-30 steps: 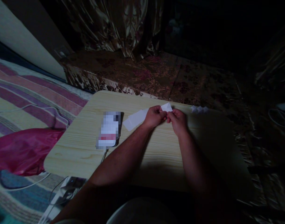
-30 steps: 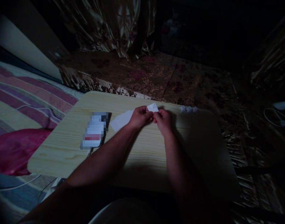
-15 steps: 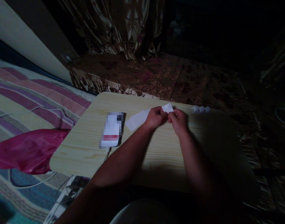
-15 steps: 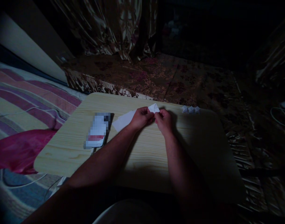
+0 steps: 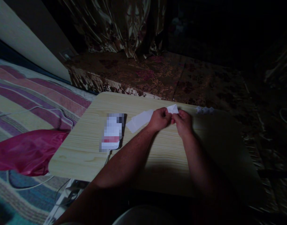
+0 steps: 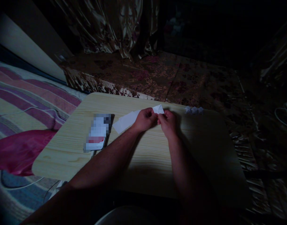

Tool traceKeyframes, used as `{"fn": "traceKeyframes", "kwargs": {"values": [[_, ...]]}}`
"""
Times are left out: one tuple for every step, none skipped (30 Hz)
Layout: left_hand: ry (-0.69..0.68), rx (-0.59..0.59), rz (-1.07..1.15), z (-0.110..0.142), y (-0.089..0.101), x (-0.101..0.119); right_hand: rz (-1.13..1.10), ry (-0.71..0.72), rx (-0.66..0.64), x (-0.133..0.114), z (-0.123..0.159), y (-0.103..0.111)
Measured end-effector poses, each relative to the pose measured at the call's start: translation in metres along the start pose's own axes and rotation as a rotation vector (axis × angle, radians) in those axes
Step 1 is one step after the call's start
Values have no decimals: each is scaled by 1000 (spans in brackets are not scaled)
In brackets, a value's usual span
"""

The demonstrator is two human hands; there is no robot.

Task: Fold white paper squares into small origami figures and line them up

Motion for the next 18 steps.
{"fn": "traceKeyframes", "kwargs": {"values": [[4, 11, -5, 0, 0, 0, -5, -7, 5, 1, 0, 0], [9, 22, -7, 0, 1, 0, -9, -13, 12, 2, -1, 0], [14, 31, -8, 0, 1, 1, -13, -19, 16, 3, -1, 0], [16, 38, -9, 0, 1, 1, -16, -23, 19, 4, -2, 0], [17, 42, -11, 0, 2, 1, -20, -28, 20, 5, -2, 0], [17, 45, -12, 0, 2, 2, -23, -32, 21, 6, -2, 0], [16, 45, -12, 0, 2, 2, -24, -36, 19, 6, -3, 0], [15, 47, -12, 0, 2, 2, -22, -40, 15, 7, -3, 1], [12, 49, -13, 1, 1, 2, -19, -44, 12, 7, -3, 1], [8, 52, -15, 1, 1, 2, -15, -47, 9, 8, -4, 1], [3, 57, -18, 1, 1, 2, -13, -48, 5, 8, -4, 1], [-2, 61, -22, 1, 1, 2, -14, -49, 1, 9, -4, 1], [-9, 63, -27, 1, 1, 1, -17, -50, -4, 9, -4, 1], [-14, 63, -33, 1, 1, 1, -23, -52, -6, 10, -4, 1], [-19, 61, -39, 2, 1, 1, -28, -54, -7, 10, -4, 1], [-23, 58, -45, 2, 1, 0, -33, -56, -7, 10, -5, 1], [-26, 57, -50, 2, 1, 0, -37, -57, -6, 10, -5, 1], [-28, 56, -55, 2, 1, 0, -40, -57, -4, 10, -5, 1]]}}
Point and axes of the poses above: each hand's wrist, its own z-axis away from the middle knuckle, its own y-axis out of the back of the hand, x = y × z, the point moved 5 cm from there along -z, towards the middle knuckle, and after that the axes turned 11 degrees about -z, right-handed, at the moved point
